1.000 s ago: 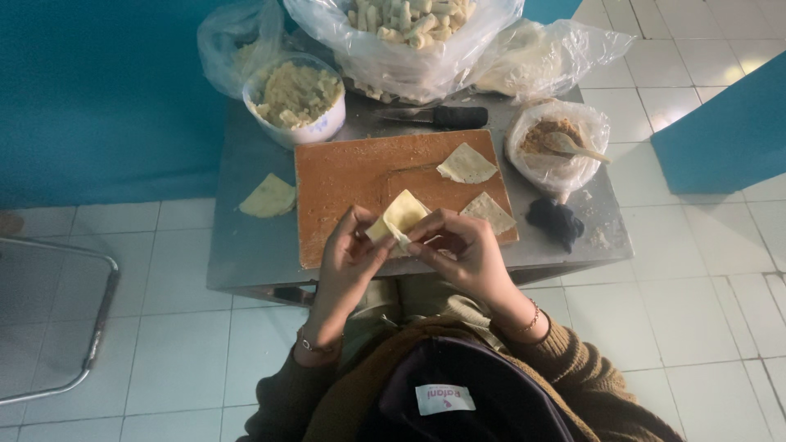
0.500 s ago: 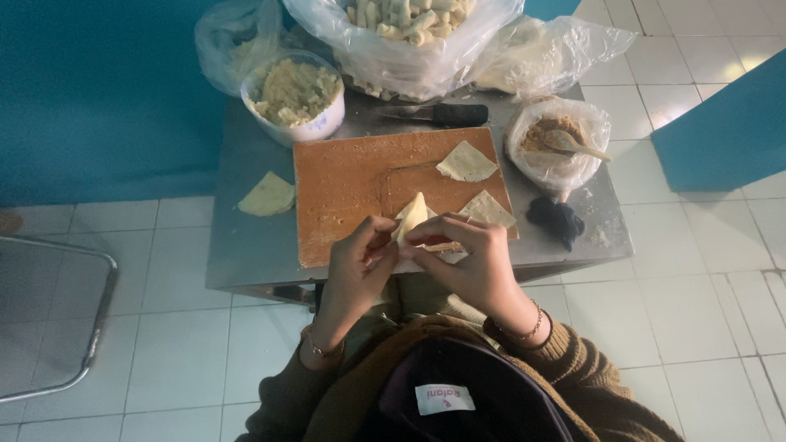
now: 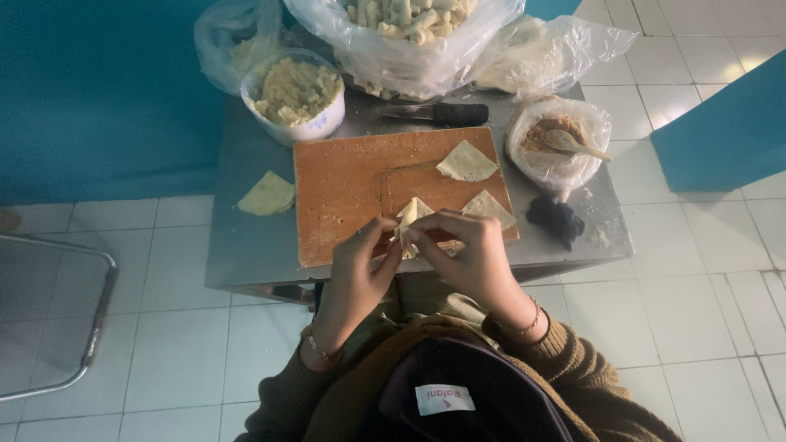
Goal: The person spoons brown filling from a bowl onto triangular dough wrappers laid out on a wooden board, then folds and pinches each wrapper closed into stuffed pastries. They use a knife to scrape the board surface between batches and reach into a bag of dough pieces to set out new wrappers.
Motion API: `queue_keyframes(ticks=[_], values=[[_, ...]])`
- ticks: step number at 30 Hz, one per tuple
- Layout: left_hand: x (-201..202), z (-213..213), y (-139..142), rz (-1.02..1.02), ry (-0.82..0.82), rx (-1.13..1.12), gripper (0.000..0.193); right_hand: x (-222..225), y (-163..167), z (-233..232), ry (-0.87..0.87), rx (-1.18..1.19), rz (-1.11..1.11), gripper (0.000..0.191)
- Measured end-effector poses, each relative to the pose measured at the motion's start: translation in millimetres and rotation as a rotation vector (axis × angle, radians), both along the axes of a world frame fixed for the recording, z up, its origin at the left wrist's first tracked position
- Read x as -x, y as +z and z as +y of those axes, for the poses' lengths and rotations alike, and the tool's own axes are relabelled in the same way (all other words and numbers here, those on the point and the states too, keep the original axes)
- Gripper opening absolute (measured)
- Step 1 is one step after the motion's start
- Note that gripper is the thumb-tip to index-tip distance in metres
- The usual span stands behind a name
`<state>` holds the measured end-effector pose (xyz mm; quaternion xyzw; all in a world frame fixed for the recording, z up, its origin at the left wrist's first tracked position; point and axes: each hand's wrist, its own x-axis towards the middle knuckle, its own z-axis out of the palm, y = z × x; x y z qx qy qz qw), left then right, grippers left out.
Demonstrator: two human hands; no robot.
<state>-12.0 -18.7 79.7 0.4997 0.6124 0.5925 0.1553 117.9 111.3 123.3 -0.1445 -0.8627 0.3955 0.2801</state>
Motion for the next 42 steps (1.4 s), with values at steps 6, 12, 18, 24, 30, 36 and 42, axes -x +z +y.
queue_keyframes(ticks=[6,12,18,24,30,36,42], values=[[3.8,2.2,-8.0,-0.521,-0.211,-0.062,0.012,12.2,-15.1,12.6,0.059,0.304,-0.003,0.013],[3.6,0.8,-15.4,-0.186,0.102,0.052,0.007,16.9,-21.8,3.8,0.070,0.261,0.059,0.008],[1.5,4.2,-26.5,-0.082,0.217,-0.094,0.008,18.8,-38.4,14.5,0.124,0.408,0.143,0.013],[5.7,5.6,-41.0,-0.377,0.235,-0.235,0.011,20.2,-56.5,31.1,0.174,1.063,0.375,0.009],[7.6,10.0,-47.6,-0.739,0.199,-0.340,0.008,23.2,-55.4,36.9,0.256,1.248,0.475,0.012],[5.2,4.7,-36.4,-0.236,0.356,-0.153,0.013,29.1,-56.0,10.4,0.141,1.041,0.326,0.034],[-7.6,5.5,-29.4,-0.109,0.370,-0.115,0.017,46.8,-63.8,-1.9,-0.099,0.419,0.342,0.057]])
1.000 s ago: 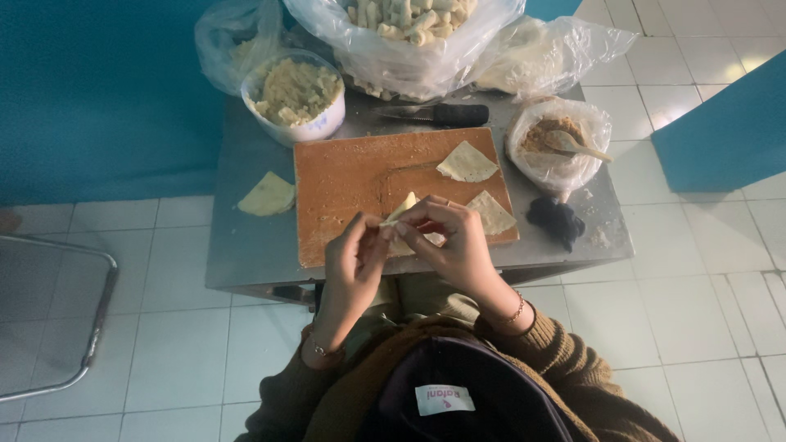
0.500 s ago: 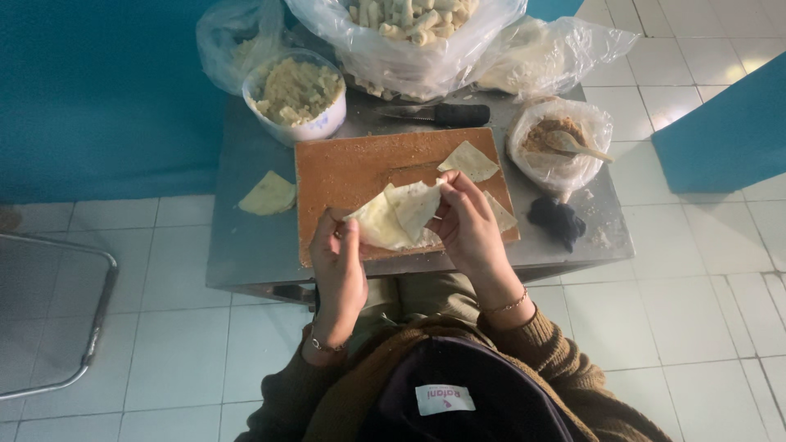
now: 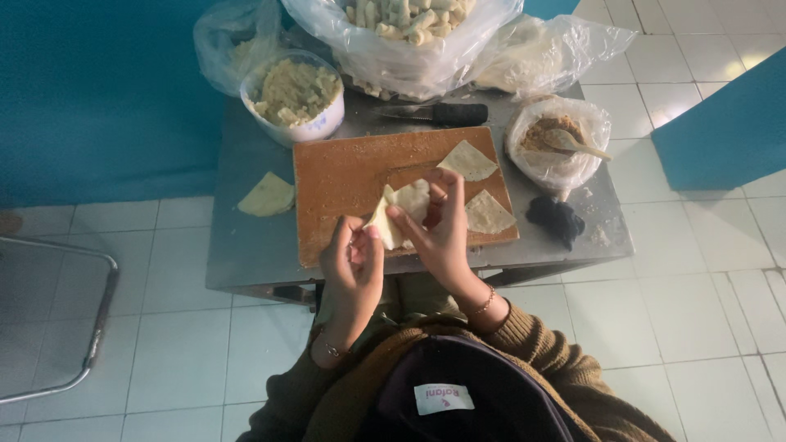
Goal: The person spoons brown filling from a bowl onto triangular dough wrappers laid out on a wooden board, then folds and pinches each wrapper closed into stuffed pastries. They use a knife to scrape the board surface between batches and reach into a bag of dough pieces to set out new wrappers.
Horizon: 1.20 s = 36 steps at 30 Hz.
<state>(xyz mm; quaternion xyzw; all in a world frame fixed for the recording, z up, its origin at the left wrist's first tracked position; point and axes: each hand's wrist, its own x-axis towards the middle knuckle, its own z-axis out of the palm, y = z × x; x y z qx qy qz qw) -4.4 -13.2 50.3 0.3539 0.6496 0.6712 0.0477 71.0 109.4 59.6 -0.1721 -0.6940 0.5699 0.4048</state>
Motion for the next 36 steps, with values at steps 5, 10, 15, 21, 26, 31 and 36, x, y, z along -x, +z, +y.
queue_keyframes(ticks=[5,10,15,21,26,31,36], values=[[3.3,1.5,-11.0,-0.101,-0.050,-0.080,0.018,-3.9,-2.7,10.9,-0.314,-0.243,-0.127,0.057],[9.4,2.8,-32.8,-0.404,-0.174,-0.238,0.013,-4.6,-0.8,22.0,-0.194,-0.086,0.065,0.055],[19.8,8.8,-51.6,-0.676,-0.203,-0.463,0.008,-11.2,0.5,37.6,-0.039,0.096,0.151,0.041],[32.8,1.5,-48.2,-0.790,-0.156,-0.581,0.007,-19.1,-0.7,55.7,-0.030,0.337,0.049,0.012],[56.5,-16.6,-32.7,-0.840,-0.088,-0.568,0.010,-27.6,3.0,79.5,0.088,0.082,-0.348,0.014],[62.9,-22.4,-20.0,-0.773,-0.169,-0.607,0.006,-8.2,-7.1,103.9,0.474,-0.269,-0.622,0.021],[58.5,-18.9,-13.5,-0.807,-0.144,-0.565,0.006,29.3,2.0,140.1,0.276,-0.452,-0.804,0.028]])
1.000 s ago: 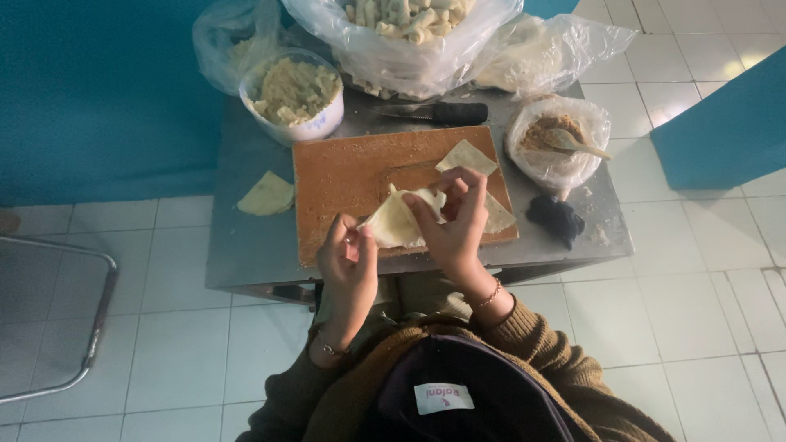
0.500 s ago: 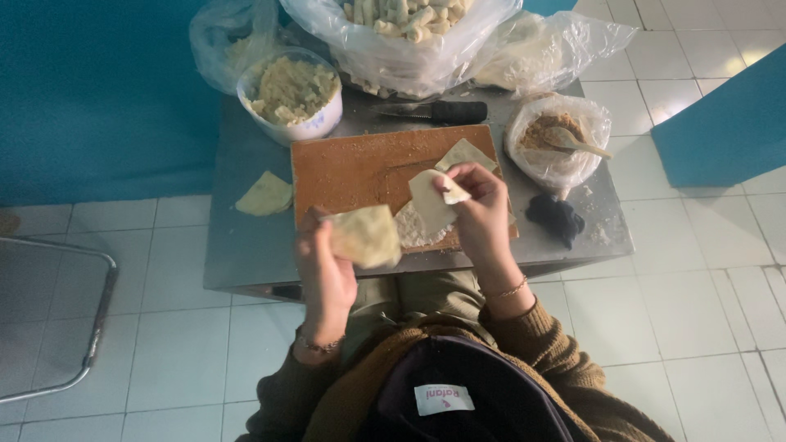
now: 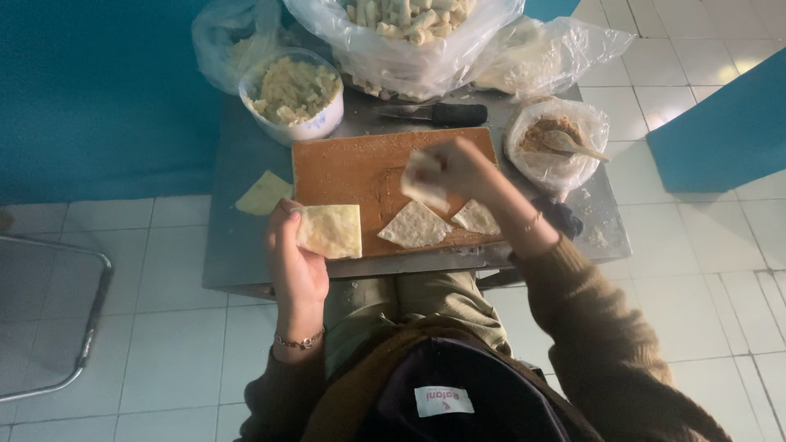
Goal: The person spoons brown filling from a bowl onto triangular dough wrappers laid out on a wooden board, then folds and pinches each wrapper closed into stuffed pastries. They use a knife to scrape the board surface between batches and reach into a bag of dough pieces to set out new wrappers.
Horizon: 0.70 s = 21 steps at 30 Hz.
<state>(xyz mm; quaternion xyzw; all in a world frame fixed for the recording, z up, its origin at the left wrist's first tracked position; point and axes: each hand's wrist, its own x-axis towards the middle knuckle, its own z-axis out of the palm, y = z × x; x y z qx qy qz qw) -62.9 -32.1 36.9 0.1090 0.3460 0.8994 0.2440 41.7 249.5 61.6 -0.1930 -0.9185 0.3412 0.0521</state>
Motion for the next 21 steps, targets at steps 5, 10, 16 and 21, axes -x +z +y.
queue_keyframes(ticks=[5,10,16,21], values=[[-0.2,-0.6,3.1,0.031,-0.023,-0.032,0.006,21.9,11.4,-9.5,-0.230,-0.520,0.194,0.028],[0.8,-0.9,2.5,0.047,-0.014,-0.029,0.006,32.3,4.7,-49.8,0.022,-0.644,0.120,0.047],[2.1,-0.4,-3.4,0.036,0.014,-0.028,0.005,7.8,20.2,-22.0,-0.036,-0.281,0.293,0.035],[0.8,3.9,-7.6,0.047,-0.027,-0.053,0.006,-6.2,9.7,-16.7,-0.051,-0.453,0.140,0.026]])
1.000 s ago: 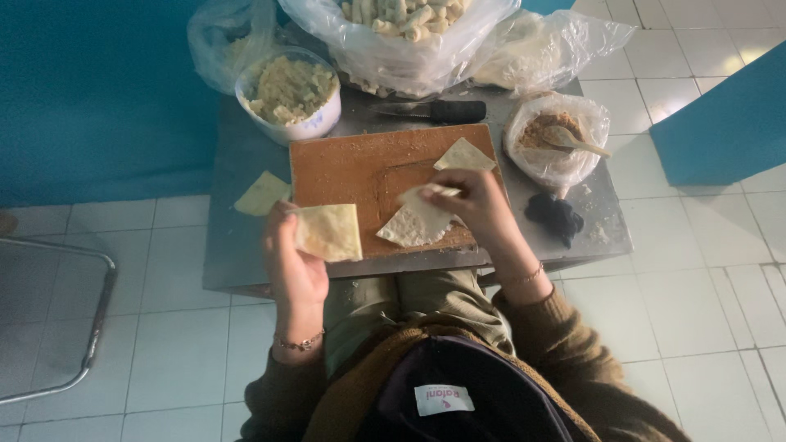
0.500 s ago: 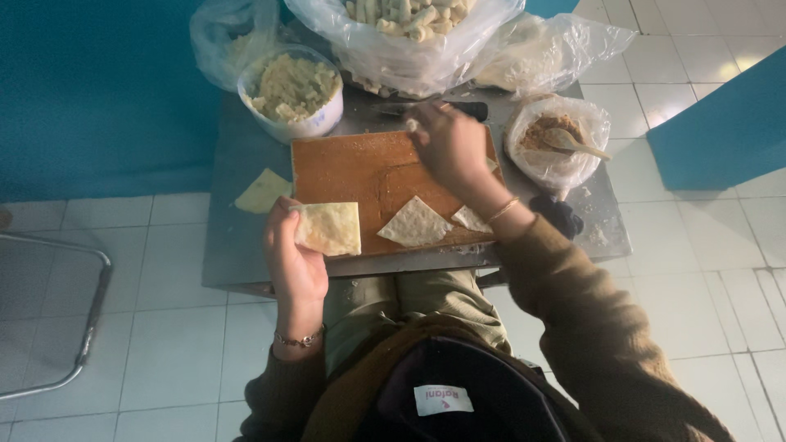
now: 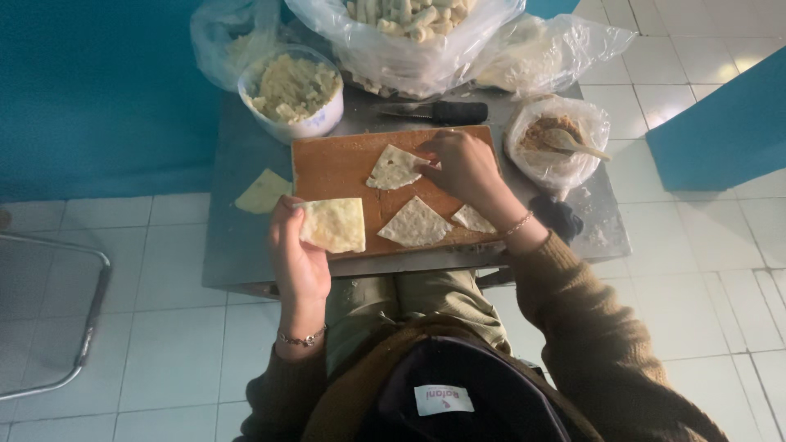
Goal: The person spoons brown filling from a bowl onto triangular dough wrappers laid out on a wooden board, then folds and pinches each wrapper closed into stuffed pastries. They use a knife to scrape the board surface between batches and reach into a bag of dough pieces to set out new wrappers.
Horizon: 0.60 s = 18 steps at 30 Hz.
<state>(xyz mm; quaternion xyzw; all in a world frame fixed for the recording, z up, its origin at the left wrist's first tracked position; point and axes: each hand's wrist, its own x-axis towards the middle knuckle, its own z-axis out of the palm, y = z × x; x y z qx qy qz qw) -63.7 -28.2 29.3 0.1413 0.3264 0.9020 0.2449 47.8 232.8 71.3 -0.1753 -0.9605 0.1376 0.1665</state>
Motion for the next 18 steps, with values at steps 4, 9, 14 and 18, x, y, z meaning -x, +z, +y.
queue_keyframes(ticks=[4,9,14,18], values=[[-2.2,4.4,-0.9,-0.012,-0.055,-0.035,0.010,4.2,-16.3,-0.4,-0.062,-0.142,0.029,0.013],[-3.9,14.2,-2.1,-0.042,-0.120,0.011,0.024,3.3,-17.5,-0.9,-0.107,-0.117,-0.036,0.006],[-9.2,19.4,-7.9,-0.047,-0.170,-0.029,0.020,-8.1,16.0,-23.8,-0.091,-0.256,0.083,0.020],[-16.6,21.2,-11.9,0.019,-0.168,0.104,0.017,-19.1,35.9,-71.9,0.264,0.235,0.323,0.030]])
